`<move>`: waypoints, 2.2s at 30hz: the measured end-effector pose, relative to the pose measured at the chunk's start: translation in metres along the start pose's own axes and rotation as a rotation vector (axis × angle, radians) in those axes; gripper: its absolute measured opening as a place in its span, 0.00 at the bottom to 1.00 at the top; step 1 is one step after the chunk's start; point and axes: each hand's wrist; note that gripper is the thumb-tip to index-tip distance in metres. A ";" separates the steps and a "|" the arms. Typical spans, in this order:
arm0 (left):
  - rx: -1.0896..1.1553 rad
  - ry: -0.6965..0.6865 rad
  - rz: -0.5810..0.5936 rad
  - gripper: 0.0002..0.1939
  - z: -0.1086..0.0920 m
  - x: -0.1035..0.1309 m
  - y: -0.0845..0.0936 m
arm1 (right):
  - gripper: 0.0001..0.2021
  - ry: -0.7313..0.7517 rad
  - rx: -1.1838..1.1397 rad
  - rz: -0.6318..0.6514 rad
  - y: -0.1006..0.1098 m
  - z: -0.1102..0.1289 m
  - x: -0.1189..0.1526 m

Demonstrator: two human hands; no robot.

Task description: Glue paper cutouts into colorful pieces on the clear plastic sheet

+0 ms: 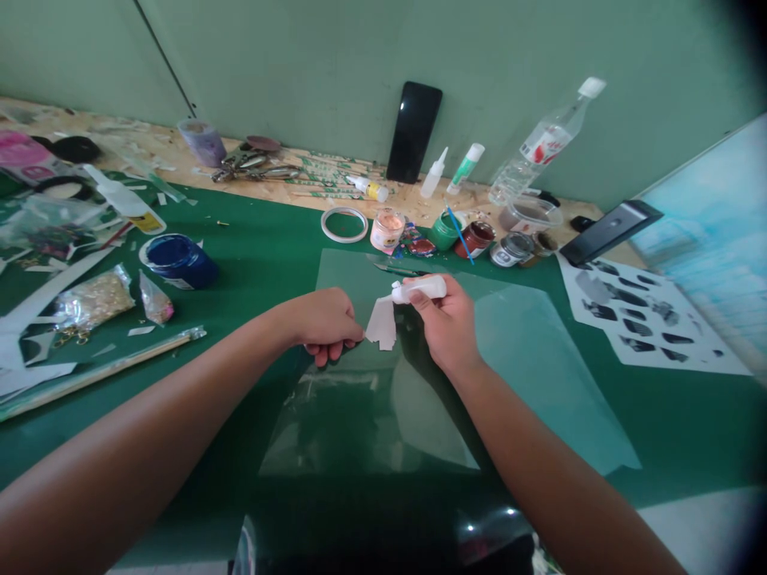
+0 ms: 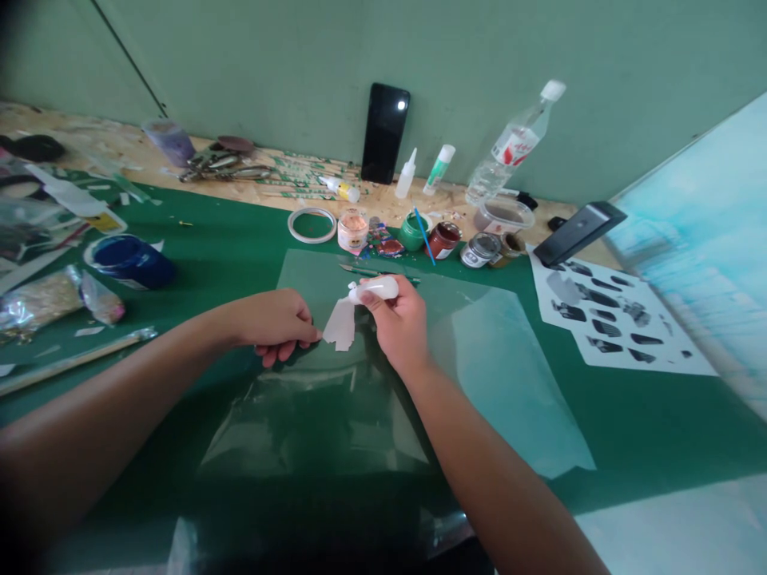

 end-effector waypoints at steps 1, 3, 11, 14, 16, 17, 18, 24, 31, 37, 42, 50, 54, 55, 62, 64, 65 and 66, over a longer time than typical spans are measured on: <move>-0.001 0.002 0.000 0.08 0.000 0.000 0.000 | 0.12 0.000 0.004 0.002 0.000 0.001 0.000; -0.003 0.006 0.001 0.08 -0.001 0.001 0.001 | 0.11 0.000 0.018 0.004 0.001 0.003 0.001; 0.019 -0.001 -0.002 0.09 -0.002 0.000 0.000 | 0.10 0.009 0.040 -0.009 0.003 0.008 0.002; 0.016 0.006 -0.005 0.08 -0.002 0.000 -0.001 | 0.10 0.008 0.058 -0.015 0.004 0.008 0.002; 0.017 0.007 -0.003 0.08 -0.001 0.000 -0.001 | 0.10 0.007 0.055 -0.022 0.005 0.009 0.003; 0.020 0.005 -0.003 0.08 -0.001 0.000 -0.001 | 0.10 0.006 0.049 -0.026 0.005 0.009 0.003; 0.022 0.003 -0.004 0.08 0.000 -0.001 -0.001 | 0.10 0.005 0.044 -0.028 0.006 0.009 0.003; 0.029 -0.002 -0.006 0.08 0.001 -0.002 -0.001 | 0.10 0.006 0.039 -0.043 0.008 0.010 0.004; 0.016 -0.003 -0.002 0.09 0.002 -0.003 -0.001 | 0.10 -0.001 0.052 -0.053 0.013 0.008 0.005; 0.026 0.000 -0.006 0.09 0.001 -0.001 0.000 | 0.09 0.000 0.081 -0.037 0.012 0.013 0.007; 0.015 0.003 -0.004 0.08 0.000 -0.001 0.000 | 0.10 -0.002 0.100 -0.007 0.008 0.017 0.007; 0.008 0.011 -0.003 0.08 -0.001 0.000 -0.001 | 0.10 -0.017 0.069 0.034 0.002 0.016 0.008; 0.008 0.008 -0.001 0.08 -0.001 -0.001 0.000 | 0.10 -0.013 0.115 0.049 0.002 0.017 0.008; 0.009 0.008 -0.001 0.08 -0.001 -0.002 0.000 | 0.10 -0.014 0.125 0.051 0.003 0.018 0.009; 0.022 0.004 0.007 0.09 0.001 -0.003 -0.001 | 0.11 -0.034 0.082 0.061 0.009 0.016 0.011; 0.020 0.006 0.003 0.09 0.002 -0.002 -0.001 | 0.12 -0.032 0.094 0.050 0.011 0.016 0.011; 0.019 0.006 0.001 0.09 0.002 -0.002 -0.001 | 0.12 -0.031 0.102 0.045 0.012 0.016 0.011; 0.020 0.006 -0.001 0.09 0.002 -0.002 0.000 | 0.12 -0.031 0.109 0.041 0.013 0.017 0.010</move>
Point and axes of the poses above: each hand's wrist, its own x-axis away from the middle knuckle, its own y-axis out of the back of the hand, z = x × y, and after that the axes turned 5 degrees about x, right-handed
